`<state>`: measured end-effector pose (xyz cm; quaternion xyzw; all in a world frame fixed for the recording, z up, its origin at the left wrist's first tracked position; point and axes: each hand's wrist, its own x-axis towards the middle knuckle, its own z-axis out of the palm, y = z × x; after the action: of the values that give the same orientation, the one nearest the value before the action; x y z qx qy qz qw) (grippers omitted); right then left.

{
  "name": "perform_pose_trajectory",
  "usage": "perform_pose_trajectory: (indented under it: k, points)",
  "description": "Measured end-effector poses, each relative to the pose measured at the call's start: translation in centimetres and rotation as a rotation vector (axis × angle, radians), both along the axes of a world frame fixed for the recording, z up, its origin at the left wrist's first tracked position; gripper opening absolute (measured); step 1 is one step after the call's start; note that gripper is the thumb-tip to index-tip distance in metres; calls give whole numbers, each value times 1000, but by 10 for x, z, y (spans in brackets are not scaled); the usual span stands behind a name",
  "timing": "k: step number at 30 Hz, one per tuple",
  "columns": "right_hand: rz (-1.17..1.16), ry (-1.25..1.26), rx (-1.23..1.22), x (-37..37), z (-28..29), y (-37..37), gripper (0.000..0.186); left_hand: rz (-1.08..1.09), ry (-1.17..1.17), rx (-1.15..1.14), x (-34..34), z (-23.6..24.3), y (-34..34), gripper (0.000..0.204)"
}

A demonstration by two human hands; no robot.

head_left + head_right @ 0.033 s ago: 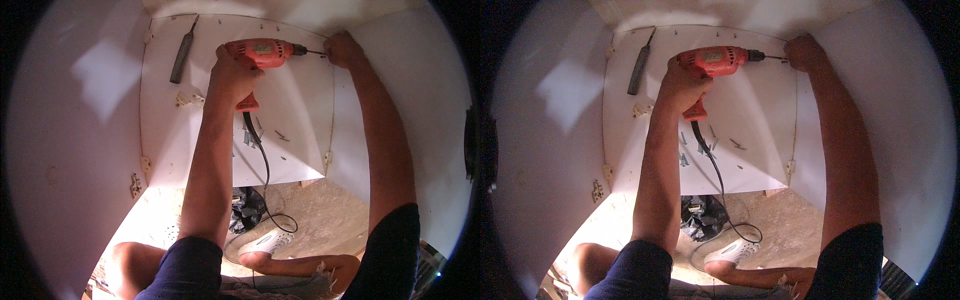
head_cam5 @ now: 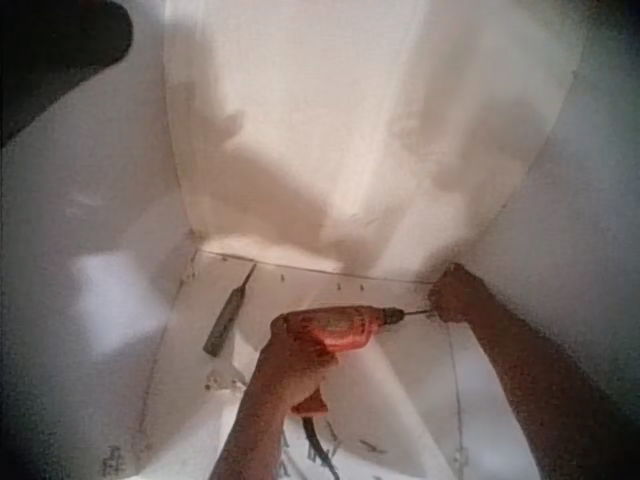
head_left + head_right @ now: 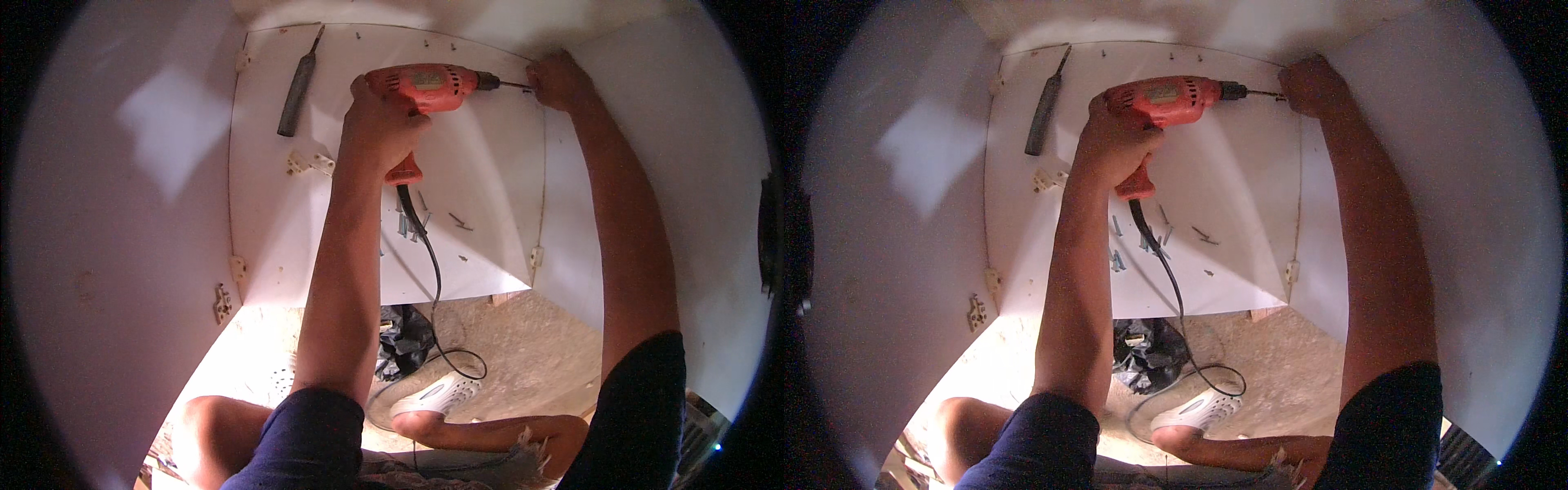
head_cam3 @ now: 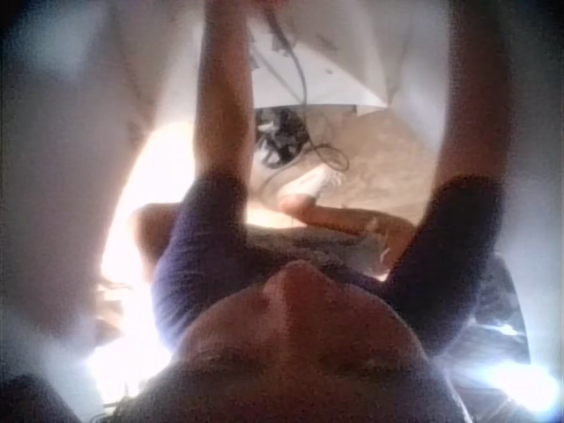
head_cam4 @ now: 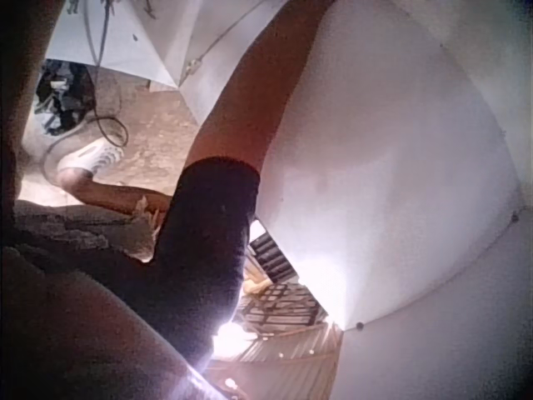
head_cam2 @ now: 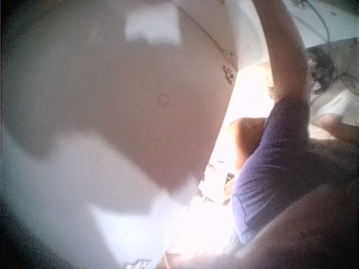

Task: The person secures a joint inside a wooden cabinet using a power drill and screws.

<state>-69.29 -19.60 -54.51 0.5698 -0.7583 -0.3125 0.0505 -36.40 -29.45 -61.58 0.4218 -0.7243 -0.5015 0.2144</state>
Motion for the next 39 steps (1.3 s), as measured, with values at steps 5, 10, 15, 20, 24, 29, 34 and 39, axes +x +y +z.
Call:
perform_pose_trajectory:
  k: [5, 10, 15, 20, 24, 29, 34, 39]
  points:
    - [-62, -239, -131, -9, -4, 10, 13, 94, -4, 133, 17, 32, 22, 91]
    - [-200, -390, -223, 18, -8, 26, 15, 82, 50, 252, 40, 47, 31, 92]
    - [-25, -421, -694, 43, -63, 76, 12, 7, 59, 178, 56, 26, 22, 36]
    - [-210, -454, -1198, 132, -100, 116, 11, -48, 1, 223, 73, 24, 12, 71]
    - [-313, -473, -1339, 133, -103, 119, 15, -74, 26, 194, 76, 29, 18, 83]
    - [-246, -394, -1285, 133, -103, 119, 18, -221, -56, 239, 82, 55, 18, 82]
    - [-165, -360, -1327, 137, -99, 114, 17, -98, -24, 222, 90, 40, 18, 59]
    - [-199, -461, -1303, 133, -98, 116, 15, -137, -56, 223, 86, 51, 18, 78]
